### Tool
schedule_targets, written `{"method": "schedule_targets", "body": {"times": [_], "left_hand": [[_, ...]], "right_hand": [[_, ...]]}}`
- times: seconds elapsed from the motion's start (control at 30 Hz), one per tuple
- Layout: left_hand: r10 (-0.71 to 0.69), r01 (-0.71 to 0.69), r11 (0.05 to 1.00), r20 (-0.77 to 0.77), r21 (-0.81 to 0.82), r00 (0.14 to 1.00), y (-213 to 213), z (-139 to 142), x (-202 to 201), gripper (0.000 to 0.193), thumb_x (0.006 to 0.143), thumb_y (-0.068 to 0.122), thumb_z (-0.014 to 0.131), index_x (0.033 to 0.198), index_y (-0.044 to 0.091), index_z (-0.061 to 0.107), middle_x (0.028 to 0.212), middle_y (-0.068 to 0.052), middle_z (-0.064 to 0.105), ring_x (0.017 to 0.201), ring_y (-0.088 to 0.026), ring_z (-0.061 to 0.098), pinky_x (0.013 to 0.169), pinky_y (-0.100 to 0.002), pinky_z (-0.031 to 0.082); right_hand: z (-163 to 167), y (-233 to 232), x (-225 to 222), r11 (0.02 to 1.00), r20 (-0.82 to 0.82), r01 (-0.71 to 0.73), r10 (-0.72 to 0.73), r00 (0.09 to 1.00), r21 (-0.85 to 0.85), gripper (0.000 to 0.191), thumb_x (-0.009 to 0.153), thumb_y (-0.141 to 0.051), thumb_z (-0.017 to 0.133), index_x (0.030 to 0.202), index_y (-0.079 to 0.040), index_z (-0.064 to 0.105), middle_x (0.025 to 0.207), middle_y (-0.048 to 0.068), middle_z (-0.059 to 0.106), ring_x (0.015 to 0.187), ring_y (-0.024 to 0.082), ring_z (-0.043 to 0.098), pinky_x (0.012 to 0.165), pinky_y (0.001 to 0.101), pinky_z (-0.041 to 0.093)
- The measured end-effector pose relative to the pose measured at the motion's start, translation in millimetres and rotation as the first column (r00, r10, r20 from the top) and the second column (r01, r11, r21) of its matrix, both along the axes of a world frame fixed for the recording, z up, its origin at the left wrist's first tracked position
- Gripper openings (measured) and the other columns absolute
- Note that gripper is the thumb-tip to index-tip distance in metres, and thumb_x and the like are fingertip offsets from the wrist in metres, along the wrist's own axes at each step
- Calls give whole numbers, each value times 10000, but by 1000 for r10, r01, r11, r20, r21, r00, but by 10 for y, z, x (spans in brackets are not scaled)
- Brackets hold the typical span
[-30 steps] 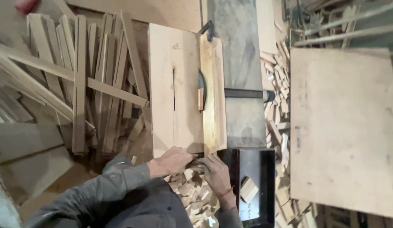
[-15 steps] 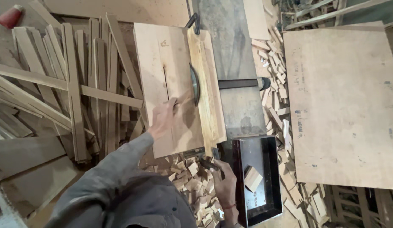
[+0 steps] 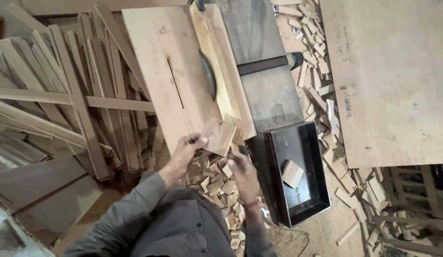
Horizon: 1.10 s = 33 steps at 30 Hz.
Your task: The person cuts small wooden blocks on a table saw, pushing each block against the blade to trim its edges, then places the cut pieces into a black tray beside the saw. They repeatedly pick up blocks, cut them, and set finished pieces aside.
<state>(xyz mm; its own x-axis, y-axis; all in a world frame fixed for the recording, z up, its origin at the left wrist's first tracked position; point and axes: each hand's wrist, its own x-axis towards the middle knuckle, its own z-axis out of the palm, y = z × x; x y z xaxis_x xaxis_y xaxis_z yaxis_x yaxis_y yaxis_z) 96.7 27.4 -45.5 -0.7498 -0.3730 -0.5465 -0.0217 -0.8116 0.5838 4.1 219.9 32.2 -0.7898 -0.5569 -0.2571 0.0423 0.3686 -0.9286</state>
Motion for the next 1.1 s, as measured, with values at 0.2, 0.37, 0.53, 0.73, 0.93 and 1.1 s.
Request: {"method": "schedule_targets", "body": {"times": [0.2, 0.37, 0.53, 0.73, 0.93, 1.1], "left_hand": [[-284, 284, 959, 28, 18, 958, 433, -58, -49, 278, 1012, 194, 643, 1129, -58, 661, 952, -123, 737, 812, -231, 694, 727, -407, 566], [19, -1, 346, 6, -938, 1000, 374, -55, -209, 545, 782, -34, 541, 1327, -10, 563, 1222, -303, 650, 1037, -479, 652, 879, -509, 545], [-164, 70, 431, -2, -899, 986, 312, 62, -622, 615, 852, 4, 512, 1457, 36, 410, 1044, -298, 668, 987, -496, 647, 836, -557, 508], [-133, 142, 457, 90, -878, 987, 436, 18, -778, 553, 902, 110, 596, 1436, 53, 465, 1004, -305, 665, 907, -480, 641, 769, -554, 493], [-92, 59, 459, 18, -887, 996, 342, 77, -687, 583, 893, 125, 602, 1450, 48, 448, 1050, -308, 651, 949, -482, 632, 807, -550, 491], [-49, 50, 472, 30, -880, 998, 287, 13, -682, 609, 885, 138, 608, 1461, 43, 433, 1088, -312, 639, 983, -484, 624, 839, -547, 490]], "right_hand": [[-443, -327, -441, 988, -74, 152, -154, 985, -26, 290, 915, -157, 779, 1113, 47, 720, 881, 65, 722, 739, 136, 609, 636, 332, 494], [-229, -709, -942, 874, -577, 19, 305, 758, 486, 360, 849, -254, 788, 1129, -34, 735, 867, 236, 719, 810, 399, 707, 703, 458, 545], [-112, -1263, -1096, 842, -670, 2, 429, 606, 540, 426, 773, -299, 820, 1009, 15, 655, 888, 269, 707, 867, 489, 670, 738, 537, 517], [-240, -1092, -1258, 824, -656, -21, 466, 593, 566, 371, 801, -388, 756, 939, -46, 721, 907, 226, 730, 893, 440, 687, 765, 507, 535], [-398, -1032, -1415, 672, -511, -110, 649, 564, 732, 353, 814, -398, 736, 922, -62, 750, 904, 212, 739, 896, 431, 692, 768, 503, 538], [-586, -1540, -1710, 555, -396, -136, 723, 566, 820, 352, 809, -397, 740, 919, -64, 759, 895, 208, 740, 884, 426, 696, 763, 500, 541]]}}
